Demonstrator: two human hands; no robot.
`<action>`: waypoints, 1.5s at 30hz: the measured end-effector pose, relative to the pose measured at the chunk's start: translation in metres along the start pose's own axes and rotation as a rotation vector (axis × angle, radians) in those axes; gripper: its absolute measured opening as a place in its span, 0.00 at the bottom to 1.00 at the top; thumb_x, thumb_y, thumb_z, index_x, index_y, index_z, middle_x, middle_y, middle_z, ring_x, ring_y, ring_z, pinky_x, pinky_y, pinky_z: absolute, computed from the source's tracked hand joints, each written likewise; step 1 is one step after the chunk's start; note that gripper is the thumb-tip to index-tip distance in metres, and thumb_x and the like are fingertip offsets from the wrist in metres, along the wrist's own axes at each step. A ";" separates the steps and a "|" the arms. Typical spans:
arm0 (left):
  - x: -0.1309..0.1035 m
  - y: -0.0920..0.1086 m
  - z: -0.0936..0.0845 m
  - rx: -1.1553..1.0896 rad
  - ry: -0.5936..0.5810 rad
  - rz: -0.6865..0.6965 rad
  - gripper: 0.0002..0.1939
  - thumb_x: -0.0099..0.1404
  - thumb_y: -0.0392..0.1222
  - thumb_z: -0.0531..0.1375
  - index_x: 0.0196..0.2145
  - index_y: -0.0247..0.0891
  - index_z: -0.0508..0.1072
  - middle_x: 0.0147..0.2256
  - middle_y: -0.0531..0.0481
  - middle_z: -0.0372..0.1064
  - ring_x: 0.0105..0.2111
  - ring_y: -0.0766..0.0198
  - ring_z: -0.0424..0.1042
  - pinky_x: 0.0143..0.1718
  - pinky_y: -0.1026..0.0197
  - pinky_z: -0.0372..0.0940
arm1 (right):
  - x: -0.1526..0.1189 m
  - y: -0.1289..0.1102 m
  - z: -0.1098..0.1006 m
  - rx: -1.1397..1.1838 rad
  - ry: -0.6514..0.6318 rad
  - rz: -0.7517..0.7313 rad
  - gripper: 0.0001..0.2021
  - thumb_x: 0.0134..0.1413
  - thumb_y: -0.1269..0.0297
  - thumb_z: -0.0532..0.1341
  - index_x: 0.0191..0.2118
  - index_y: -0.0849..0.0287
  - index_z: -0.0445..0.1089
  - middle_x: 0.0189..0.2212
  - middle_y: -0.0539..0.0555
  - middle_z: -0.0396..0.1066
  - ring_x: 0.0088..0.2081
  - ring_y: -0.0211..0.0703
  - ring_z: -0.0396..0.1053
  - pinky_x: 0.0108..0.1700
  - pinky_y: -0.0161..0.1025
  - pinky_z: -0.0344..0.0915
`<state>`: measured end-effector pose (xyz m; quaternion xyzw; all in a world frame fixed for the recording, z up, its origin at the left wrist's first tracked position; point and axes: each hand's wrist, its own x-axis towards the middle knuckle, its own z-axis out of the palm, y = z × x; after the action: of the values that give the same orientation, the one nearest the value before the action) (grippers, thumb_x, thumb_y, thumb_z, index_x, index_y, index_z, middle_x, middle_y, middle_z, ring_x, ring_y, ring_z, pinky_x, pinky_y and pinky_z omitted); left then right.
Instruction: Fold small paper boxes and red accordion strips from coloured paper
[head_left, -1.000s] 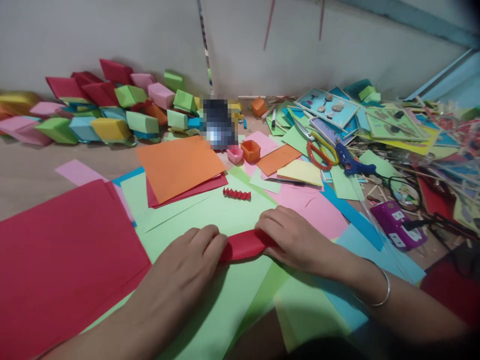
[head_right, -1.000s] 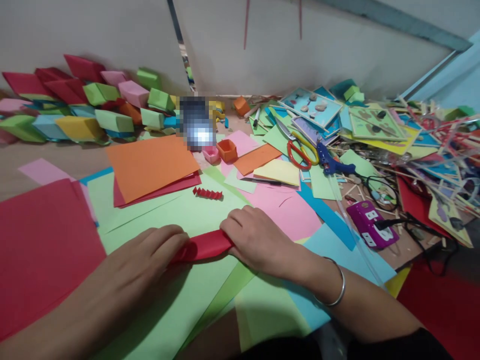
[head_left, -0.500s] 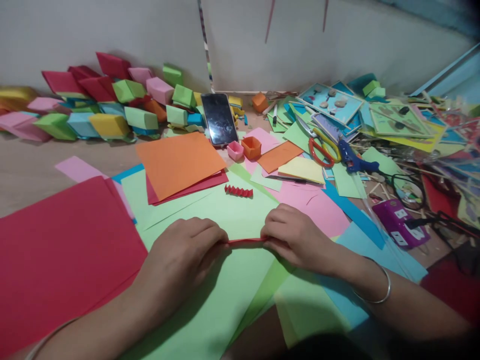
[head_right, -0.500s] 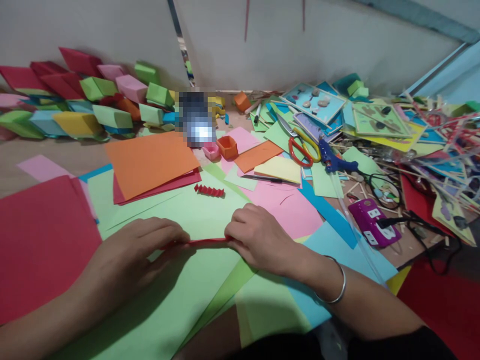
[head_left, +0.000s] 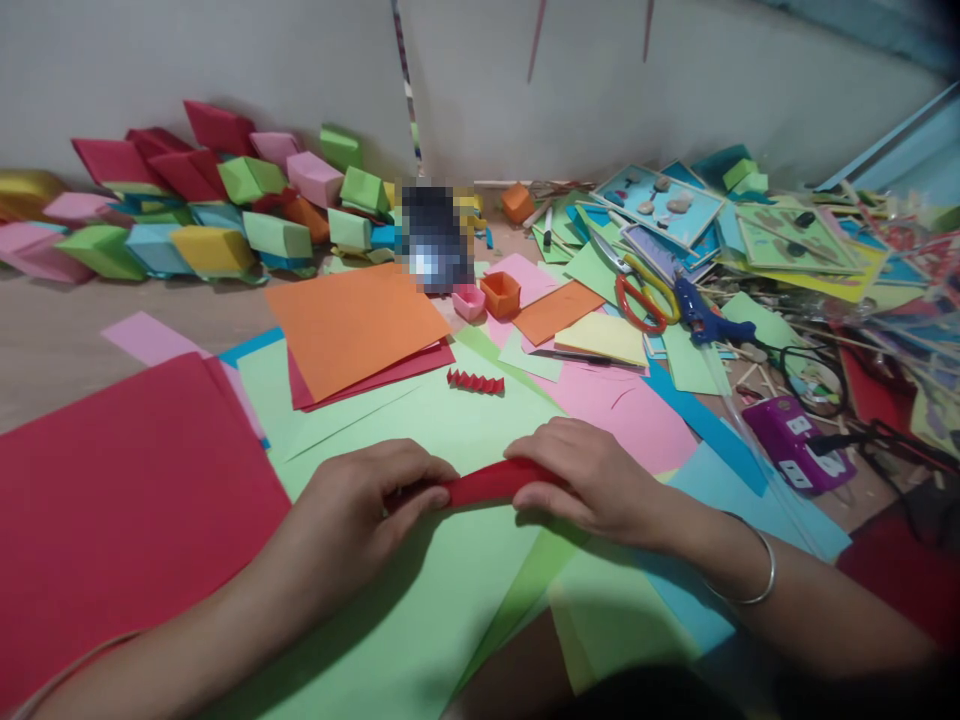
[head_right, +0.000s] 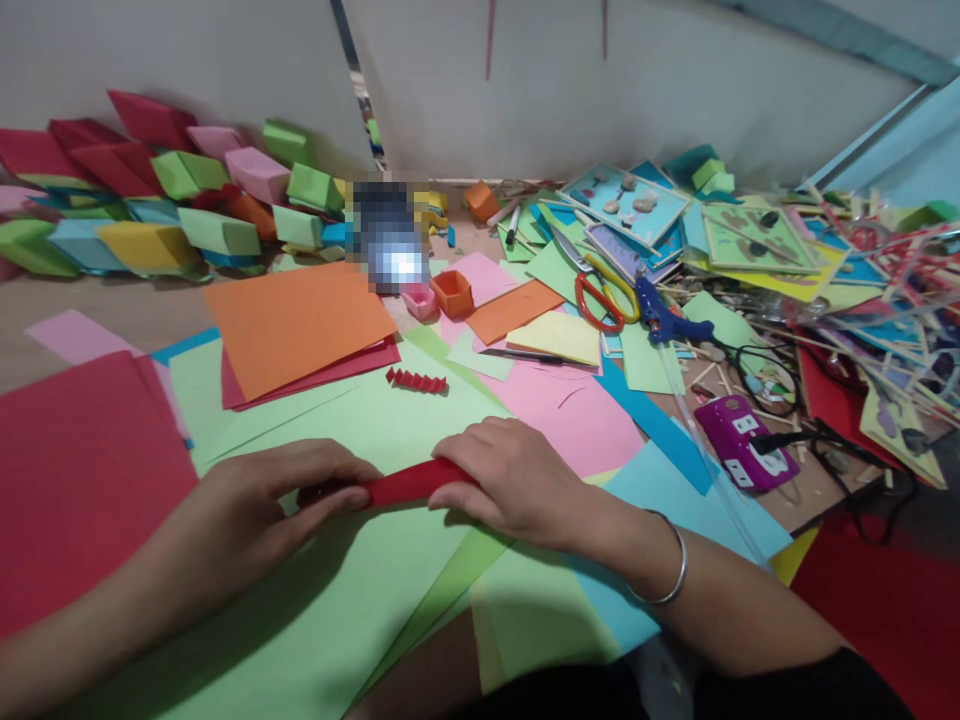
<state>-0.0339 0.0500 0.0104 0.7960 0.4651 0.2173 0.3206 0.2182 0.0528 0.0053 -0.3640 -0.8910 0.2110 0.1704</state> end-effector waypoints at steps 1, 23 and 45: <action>-0.001 -0.001 0.001 -0.013 0.000 -0.011 0.10 0.63 0.42 0.57 0.30 0.43 0.79 0.26 0.53 0.76 0.23 0.65 0.71 0.22 0.66 0.62 | 0.000 0.000 -0.001 0.020 -0.004 -0.008 0.17 0.67 0.53 0.53 0.42 0.61 0.70 0.34 0.56 0.73 0.36 0.42 0.66 0.38 0.38 0.59; 0.000 -0.004 -0.001 -0.034 -0.110 -0.160 0.14 0.65 0.45 0.53 0.29 0.42 0.77 0.28 0.53 0.74 0.27 0.64 0.70 0.29 0.63 0.63 | 0.001 0.002 0.008 -0.087 -0.023 0.077 0.12 0.66 0.68 0.52 0.32 0.62 0.69 0.27 0.54 0.69 0.30 0.40 0.61 0.35 0.37 0.55; -0.005 -0.008 0.007 0.331 -0.073 0.006 0.16 0.66 0.37 0.49 0.31 0.40 0.76 0.30 0.48 0.72 0.27 0.62 0.69 0.26 0.62 0.57 | 0.003 0.009 0.020 -0.420 0.095 0.069 0.15 0.67 0.60 0.55 0.29 0.61 0.65 0.24 0.52 0.67 0.27 0.40 0.56 0.32 0.39 0.44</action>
<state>-0.0361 0.0458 -0.0005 0.8468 0.4801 0.1097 0.2011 0.2120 0.0561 -0.0163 -0.4312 -0.8935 0.0089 0.1253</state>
